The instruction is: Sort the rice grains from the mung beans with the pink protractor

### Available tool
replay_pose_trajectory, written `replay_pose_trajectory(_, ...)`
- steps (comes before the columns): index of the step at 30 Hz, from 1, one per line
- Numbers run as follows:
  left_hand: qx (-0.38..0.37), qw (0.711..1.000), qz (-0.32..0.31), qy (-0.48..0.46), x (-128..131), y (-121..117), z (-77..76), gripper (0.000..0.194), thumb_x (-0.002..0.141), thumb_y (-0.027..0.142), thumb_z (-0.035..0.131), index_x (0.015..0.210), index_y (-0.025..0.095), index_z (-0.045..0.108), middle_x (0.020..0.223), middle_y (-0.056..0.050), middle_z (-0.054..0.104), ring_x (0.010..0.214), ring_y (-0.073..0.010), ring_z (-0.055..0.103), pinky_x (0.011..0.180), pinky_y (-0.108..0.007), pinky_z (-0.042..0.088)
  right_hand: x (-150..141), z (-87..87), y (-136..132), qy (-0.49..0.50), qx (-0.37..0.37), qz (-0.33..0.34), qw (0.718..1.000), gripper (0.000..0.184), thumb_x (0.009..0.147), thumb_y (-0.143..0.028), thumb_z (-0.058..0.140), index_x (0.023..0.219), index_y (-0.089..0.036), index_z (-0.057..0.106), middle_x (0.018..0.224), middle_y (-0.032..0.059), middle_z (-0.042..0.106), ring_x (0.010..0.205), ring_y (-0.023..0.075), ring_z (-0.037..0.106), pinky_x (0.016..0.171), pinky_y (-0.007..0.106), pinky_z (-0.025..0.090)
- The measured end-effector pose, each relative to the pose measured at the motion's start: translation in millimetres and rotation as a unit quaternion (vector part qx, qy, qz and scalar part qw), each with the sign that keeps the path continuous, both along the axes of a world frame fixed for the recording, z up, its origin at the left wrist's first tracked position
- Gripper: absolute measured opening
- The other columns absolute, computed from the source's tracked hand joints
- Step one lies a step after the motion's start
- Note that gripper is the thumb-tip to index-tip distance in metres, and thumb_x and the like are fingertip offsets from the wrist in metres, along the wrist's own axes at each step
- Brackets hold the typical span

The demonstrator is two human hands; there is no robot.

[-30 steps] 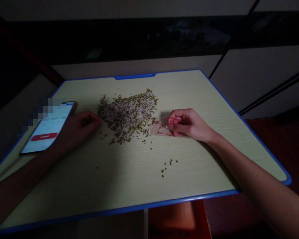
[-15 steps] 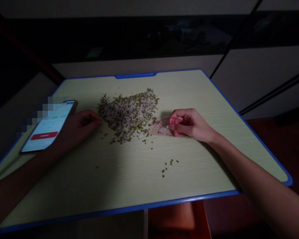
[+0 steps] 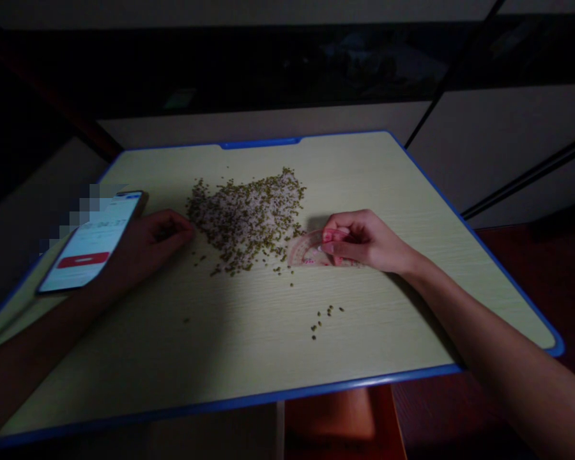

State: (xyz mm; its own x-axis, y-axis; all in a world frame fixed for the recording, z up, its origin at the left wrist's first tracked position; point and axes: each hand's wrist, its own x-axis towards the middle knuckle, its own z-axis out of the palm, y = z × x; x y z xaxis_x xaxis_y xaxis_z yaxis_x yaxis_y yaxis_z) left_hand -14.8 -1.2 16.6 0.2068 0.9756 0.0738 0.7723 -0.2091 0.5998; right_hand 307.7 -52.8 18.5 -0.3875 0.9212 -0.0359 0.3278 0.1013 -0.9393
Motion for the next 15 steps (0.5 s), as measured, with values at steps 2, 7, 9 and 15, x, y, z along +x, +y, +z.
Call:
replay_pose_trajectory(2,0.000,1.000,0.000,-0.003,-0.6,0.3,-0.9,0.012,0.072,0.028,0.048,0.073,0.018,0.054,0.069,0.002,0.056,0.066,-0.0125,0.052,0.063,-0.026,0.040,0.8,1.1,-0.2,-0.003,0.002,0.007,1.000,0.026,0.071,-0.035,0.069,0.062,-0.016,0.053,0.050,-0.0003,0.055,0.044,0.0070,0.045,0.040,0.022,0.029)
replay_pose_trajectory(7,-0.002,1.000,-0.003,-0.002,-1.1,0.9,-0.8,0.012,0.073,0.028,0.049,0.073,0.018,0.055,0.069,0.001,0.056,0.066,-0.0123,0.052,0.062,-0.025,0.040,1.4,2.2,-1.5,0.000,0.012,0.005,1.000,0.025,0.071,-0.034,0.069,0.061,-0.017,0.054,0.051,0.0001,0.055,0.045,0.0073,0.046,0.041,0.022,0.030)
replay_pose_trajectory(9,-0.003,1.000,-0.002,0.001,-1.0,0.9,-0.3,0.012,0.073,0.027,0.049,0.073,0.017,0.055,0.069,0.001,0.056,0.066,-0.0125,0.052,0.062,-0.025,0.039,1.1,1.8,-1.7,0.001,0.011,0.007,1.000,0.024,0.071,-0.034,0.068,0.062,-0.017,0.054,0.051,0.0002,0.056,0.045,0.0072,0.046,0.041,0.022,0.030)
replay_pose_trajectory(15,-0.002,1.000,-0.003,-0.005,-0.9,0.1,-0.3,0.012,0.073,0.028,0.049,0.074,0.017,0.055,0.069,0.001,0.056,0.066,-0.0125,0.051,0.064,-0.026,0.040,2.1,1.3,-1.7,-0.001,-0.005,0.023,1.000,0.022,0.072,-0.032,0.068,0.062,-0.017,0.054,0.050,-0.0002,0.055,0.045,0.0073,0.045,0.041,0.022,0.029)
